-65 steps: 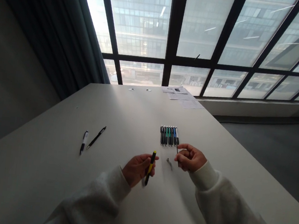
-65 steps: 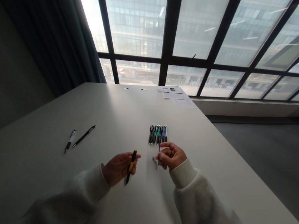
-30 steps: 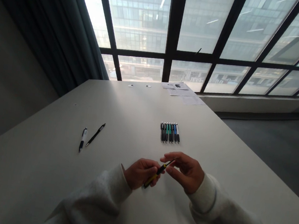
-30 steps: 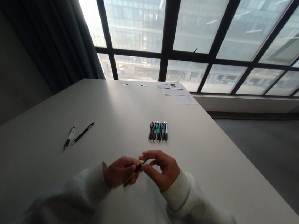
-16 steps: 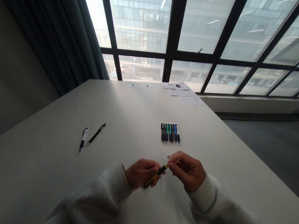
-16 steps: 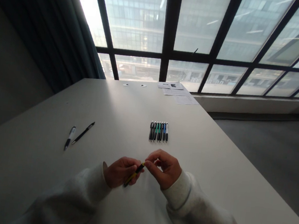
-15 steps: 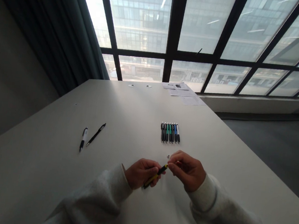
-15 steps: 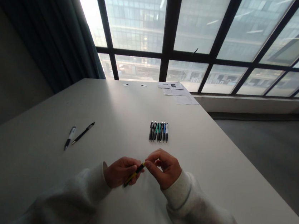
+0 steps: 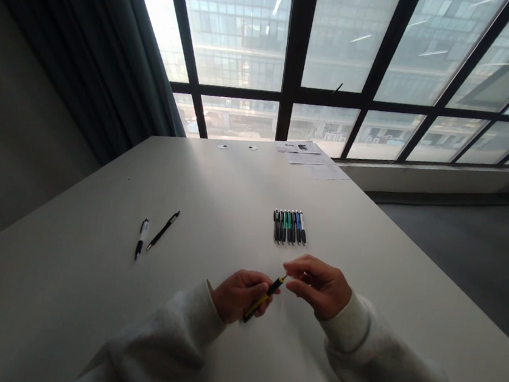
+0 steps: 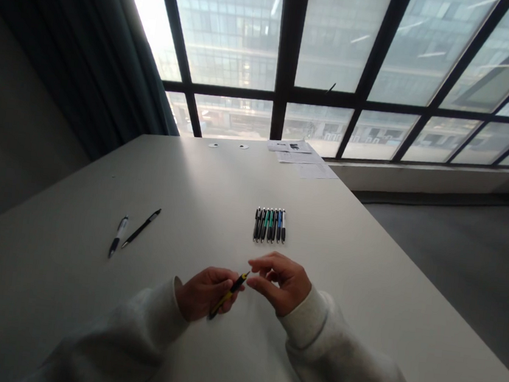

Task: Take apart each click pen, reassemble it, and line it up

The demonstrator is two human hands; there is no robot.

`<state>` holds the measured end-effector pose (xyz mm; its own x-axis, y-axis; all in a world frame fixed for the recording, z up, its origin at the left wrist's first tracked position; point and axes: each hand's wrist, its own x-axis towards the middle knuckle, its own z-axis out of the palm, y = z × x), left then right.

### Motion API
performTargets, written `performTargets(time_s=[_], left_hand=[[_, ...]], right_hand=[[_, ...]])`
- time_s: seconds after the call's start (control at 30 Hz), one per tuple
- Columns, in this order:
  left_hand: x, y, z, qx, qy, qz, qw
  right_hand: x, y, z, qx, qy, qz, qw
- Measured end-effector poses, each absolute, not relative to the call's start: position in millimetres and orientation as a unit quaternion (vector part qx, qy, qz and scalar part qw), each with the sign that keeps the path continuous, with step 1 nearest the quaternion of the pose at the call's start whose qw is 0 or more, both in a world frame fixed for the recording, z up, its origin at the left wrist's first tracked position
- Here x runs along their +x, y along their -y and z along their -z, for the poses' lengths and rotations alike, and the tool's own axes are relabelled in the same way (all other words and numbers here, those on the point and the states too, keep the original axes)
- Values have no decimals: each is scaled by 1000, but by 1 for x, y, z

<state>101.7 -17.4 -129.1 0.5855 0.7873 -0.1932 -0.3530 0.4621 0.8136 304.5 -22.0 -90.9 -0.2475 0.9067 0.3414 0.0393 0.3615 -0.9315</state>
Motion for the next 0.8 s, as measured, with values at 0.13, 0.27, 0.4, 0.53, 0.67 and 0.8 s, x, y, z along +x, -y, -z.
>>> performTargets(time_s=[0.13,0.27,0.4,0.53,0.67,0.8], left_hand=[[101,16,130,350,-270,-381,812],[99,15,132,331,-263,-406,810],[98,14,132,335,-251,-422,804],[97,14,133,339,-245,-423,804],[97,14,133,340,-240,-429,802],[97,13,133,345,-239,-433,798]], right_hand=[[322,6,99,-479,672,-349,444],[325,-7,118,-556,749,-197,300],[318,-10,130,-590,772,-149,184],[316,-10,129,-604,779,-134,101],[318,-8,133,-610,779,-120,80],[316,-4,137,-603,782,-107,115]])
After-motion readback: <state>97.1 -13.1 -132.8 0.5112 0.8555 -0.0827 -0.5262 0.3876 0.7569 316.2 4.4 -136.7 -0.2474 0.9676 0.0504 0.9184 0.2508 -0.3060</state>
